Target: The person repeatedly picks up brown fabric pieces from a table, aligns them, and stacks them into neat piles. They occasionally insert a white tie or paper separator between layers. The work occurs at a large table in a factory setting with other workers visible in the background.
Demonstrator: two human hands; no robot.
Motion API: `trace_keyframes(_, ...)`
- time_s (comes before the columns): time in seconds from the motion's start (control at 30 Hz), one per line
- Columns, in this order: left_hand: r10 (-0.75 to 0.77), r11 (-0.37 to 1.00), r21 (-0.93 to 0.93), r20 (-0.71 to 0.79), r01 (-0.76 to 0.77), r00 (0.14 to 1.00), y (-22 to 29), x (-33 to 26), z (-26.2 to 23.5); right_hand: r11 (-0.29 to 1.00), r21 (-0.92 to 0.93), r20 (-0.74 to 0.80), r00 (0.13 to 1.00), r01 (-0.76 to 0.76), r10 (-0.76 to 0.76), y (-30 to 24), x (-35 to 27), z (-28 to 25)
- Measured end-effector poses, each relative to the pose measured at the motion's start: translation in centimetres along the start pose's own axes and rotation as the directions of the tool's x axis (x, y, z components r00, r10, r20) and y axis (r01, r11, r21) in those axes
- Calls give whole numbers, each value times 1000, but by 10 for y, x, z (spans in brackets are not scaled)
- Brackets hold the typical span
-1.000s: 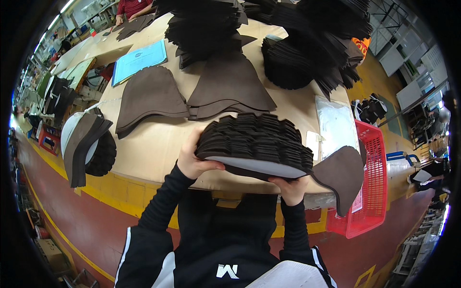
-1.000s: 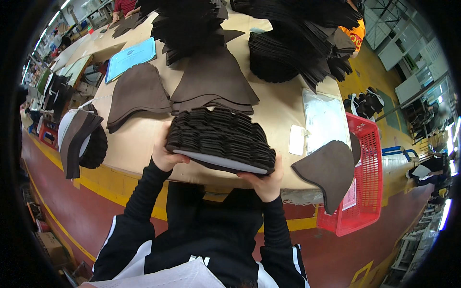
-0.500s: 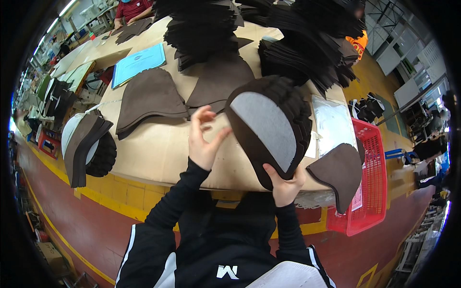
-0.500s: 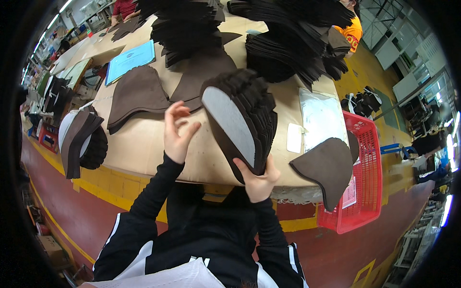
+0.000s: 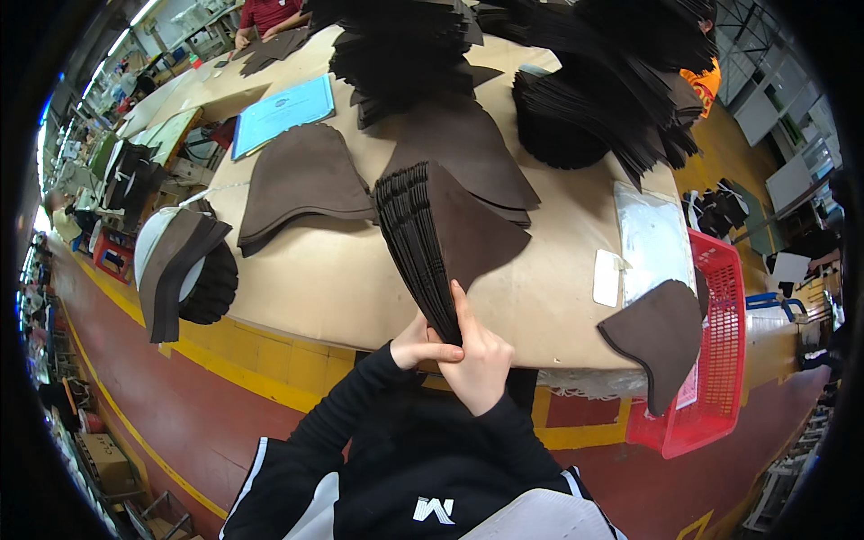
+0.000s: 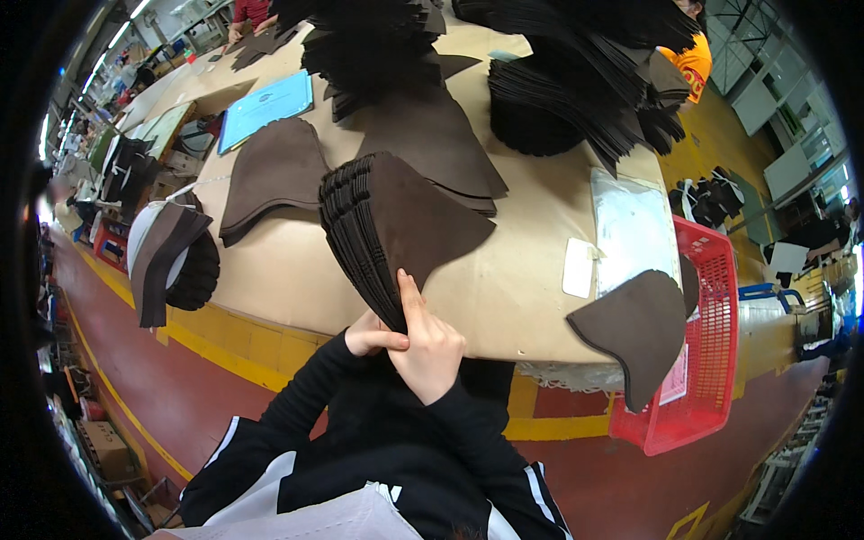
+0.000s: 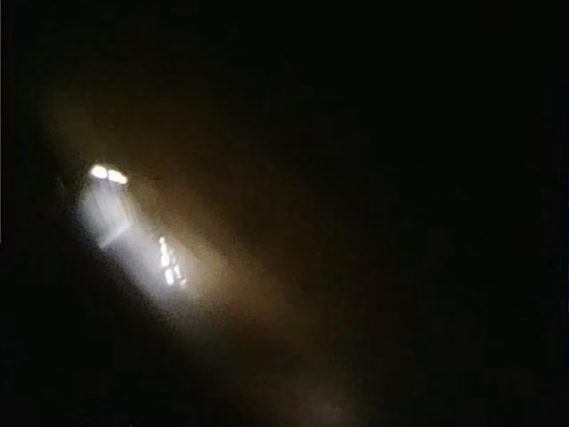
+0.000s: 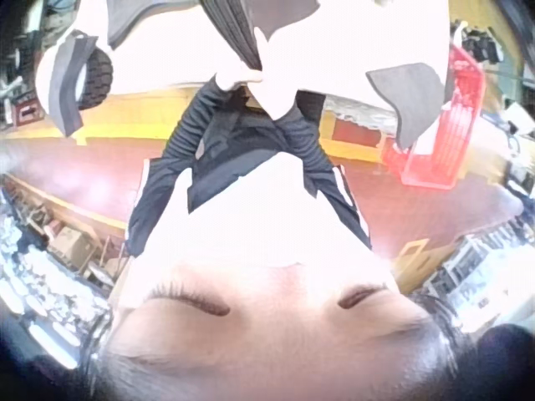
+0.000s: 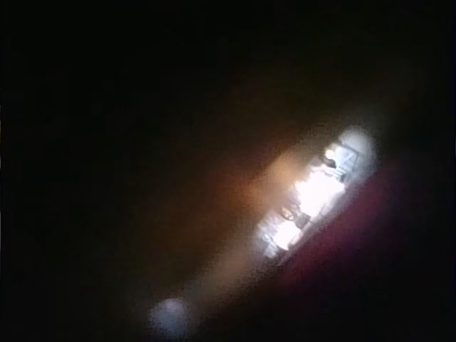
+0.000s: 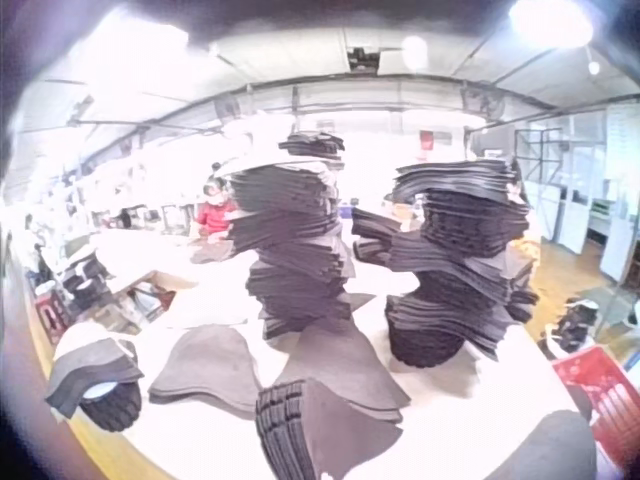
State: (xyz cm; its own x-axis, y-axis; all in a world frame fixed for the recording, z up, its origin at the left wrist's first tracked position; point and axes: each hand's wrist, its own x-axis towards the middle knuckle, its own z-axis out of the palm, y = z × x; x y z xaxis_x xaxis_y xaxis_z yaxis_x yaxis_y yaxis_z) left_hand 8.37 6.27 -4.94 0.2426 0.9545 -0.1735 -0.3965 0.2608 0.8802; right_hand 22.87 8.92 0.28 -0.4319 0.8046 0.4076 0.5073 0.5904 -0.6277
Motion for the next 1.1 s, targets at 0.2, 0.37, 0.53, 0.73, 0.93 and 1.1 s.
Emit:
trace_keyframes(0.2, -57, 981, -191, -111, 35, 992, 27, -6, -11, 917, 391, 371, 925, -78, -79, 9, 11, -15)
trace_keyframes(0.37, 41, 999, -22, -122, -44, 992, 26, 3, -15, 637, 676, 335, 924, -371, 183, 16, 7, -10)
trace_keyframes(0.53, 167, 967, 216, -147, -134, 975, 26, 5, -11, 572, 800, 46, 968, -183, 246, 18, 46, -27)
trace_keyframes(0.73, 195, 947, 277, -84, -165, 977, 23, 8, -10, 607, 791, -59, 977, -80, 206, 10, 73, -43)
trace_keyframes(0.93, 160, 945, 296, -62, -135, 985, 17, 6, -17, 640, 765, -119, 960, -73, 252, 10, 66, -43)
trace_keyframes(1.1, 234, 944, 264, -122, -196, 965, 18, 3, -8, 750, 662, -251, 938, -14, 239, 20, 63, -43)
